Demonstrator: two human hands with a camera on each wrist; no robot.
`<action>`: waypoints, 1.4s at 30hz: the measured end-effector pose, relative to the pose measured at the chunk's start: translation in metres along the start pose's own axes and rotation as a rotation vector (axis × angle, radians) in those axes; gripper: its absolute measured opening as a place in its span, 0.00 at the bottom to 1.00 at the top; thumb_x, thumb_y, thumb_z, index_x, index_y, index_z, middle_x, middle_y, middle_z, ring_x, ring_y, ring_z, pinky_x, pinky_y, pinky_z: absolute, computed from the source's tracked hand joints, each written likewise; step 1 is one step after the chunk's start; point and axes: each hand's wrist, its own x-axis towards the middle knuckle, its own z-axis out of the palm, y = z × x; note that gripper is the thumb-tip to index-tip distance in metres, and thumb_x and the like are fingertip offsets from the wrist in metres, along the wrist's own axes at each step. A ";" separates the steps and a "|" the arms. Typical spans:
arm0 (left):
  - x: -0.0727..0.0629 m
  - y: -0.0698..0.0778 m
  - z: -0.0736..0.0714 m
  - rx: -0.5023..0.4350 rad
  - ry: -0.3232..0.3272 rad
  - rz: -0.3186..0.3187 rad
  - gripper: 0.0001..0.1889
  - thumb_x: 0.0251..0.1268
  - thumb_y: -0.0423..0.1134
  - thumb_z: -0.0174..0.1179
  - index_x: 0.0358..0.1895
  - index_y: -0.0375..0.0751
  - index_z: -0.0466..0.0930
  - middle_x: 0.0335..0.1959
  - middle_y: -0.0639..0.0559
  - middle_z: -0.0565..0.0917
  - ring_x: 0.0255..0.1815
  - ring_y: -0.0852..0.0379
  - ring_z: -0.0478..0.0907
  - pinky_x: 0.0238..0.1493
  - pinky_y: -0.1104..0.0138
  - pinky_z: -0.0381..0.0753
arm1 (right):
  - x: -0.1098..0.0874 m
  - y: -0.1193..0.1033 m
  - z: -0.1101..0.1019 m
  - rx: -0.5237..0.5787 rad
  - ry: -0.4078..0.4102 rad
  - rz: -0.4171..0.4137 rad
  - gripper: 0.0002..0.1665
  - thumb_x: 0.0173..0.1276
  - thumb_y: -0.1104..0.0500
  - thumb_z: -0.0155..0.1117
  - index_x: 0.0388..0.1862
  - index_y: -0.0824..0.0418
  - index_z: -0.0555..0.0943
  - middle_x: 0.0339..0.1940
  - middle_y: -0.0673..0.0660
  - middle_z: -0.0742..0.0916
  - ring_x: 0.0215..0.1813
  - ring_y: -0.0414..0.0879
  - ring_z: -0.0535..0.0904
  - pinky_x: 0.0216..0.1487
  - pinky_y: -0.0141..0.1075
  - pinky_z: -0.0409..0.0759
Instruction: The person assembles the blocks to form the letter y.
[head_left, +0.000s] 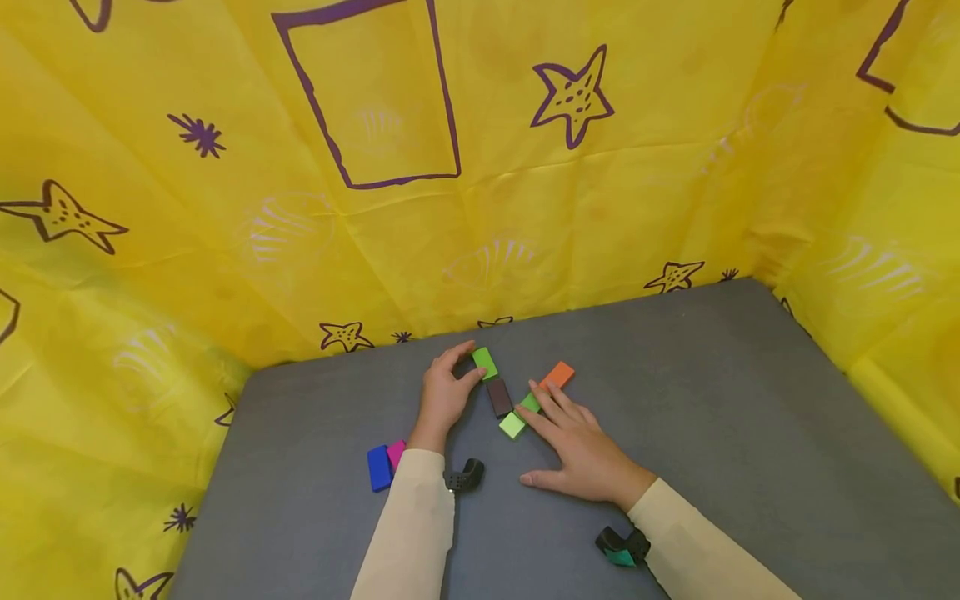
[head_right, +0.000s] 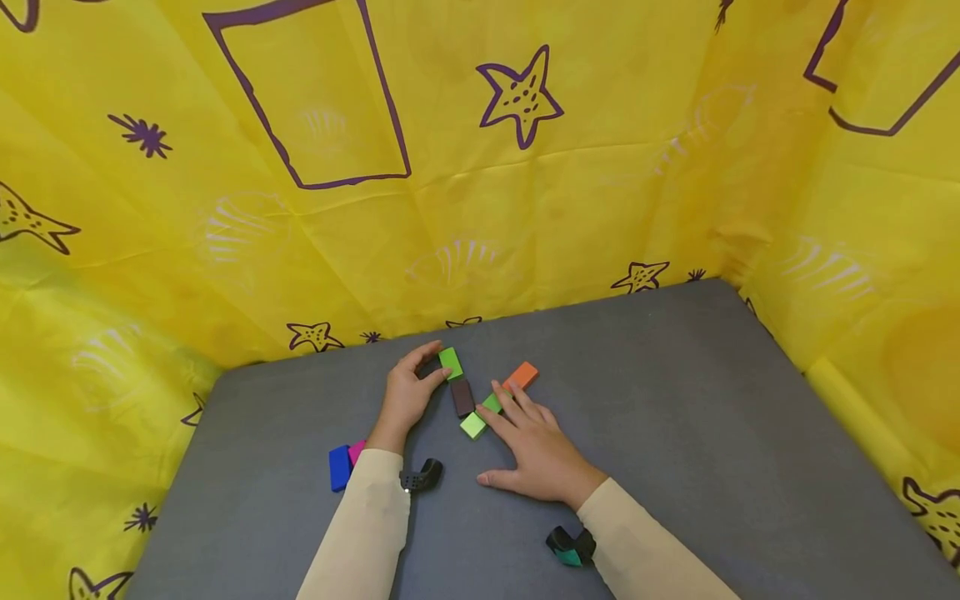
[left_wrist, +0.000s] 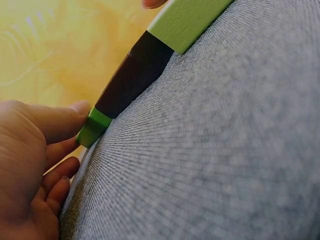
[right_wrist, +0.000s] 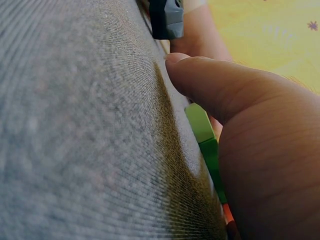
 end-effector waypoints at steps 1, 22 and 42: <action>0.000 0.000 0.000 0.002 -0.004 0.006 0.28 0.73 0.37 0.74 0.74 0.42 0.82 0.67 0.48 0.85 0.71 0.45 0.77 0.83 0.49 0.52 | 0.000 -0.001 -0.001 -0.002 -0.001 0.000 0.59 0.69 0.30 0.76 0.89 0.54 0.64 0.92 0.60 0.52 0.90 0.62 0.41 0.76 0.70 0.57; -0.003 0.001 -0.001 0.003 -0.031 0.010 0.27 0.71 0.38 0.77 0.72 0.45 0.84 0.66 0.52 0.86 0.71 0.43 0.74 0.73 0.45 0.69 | 0.000 -0.002 -0.001 -0.017 -0.008 0.003 0.59 0.69 0.29 0.75 0.89 0.53 0.64 0.92 0.60 0.52 0.90 0.61 0.41 0.76 0.71 0.58; -0.007 0.008 -0.002 -0.127 0.004 -0.063 0.23 0.84 0.50 0.64 0.73 0.46 0.84 0.65 0.53 0.86 0.68 0.47 0.76 0.68 0.47 0.75 | -0.003 -0.007 -0.002 -0.012 -0.022 -0.005 0.58 0.70 0.29 0.74 0.89 0.53 0.65 0.92 0.61 0.52 0.90 0.61 0.40 0.75 0.71 0.59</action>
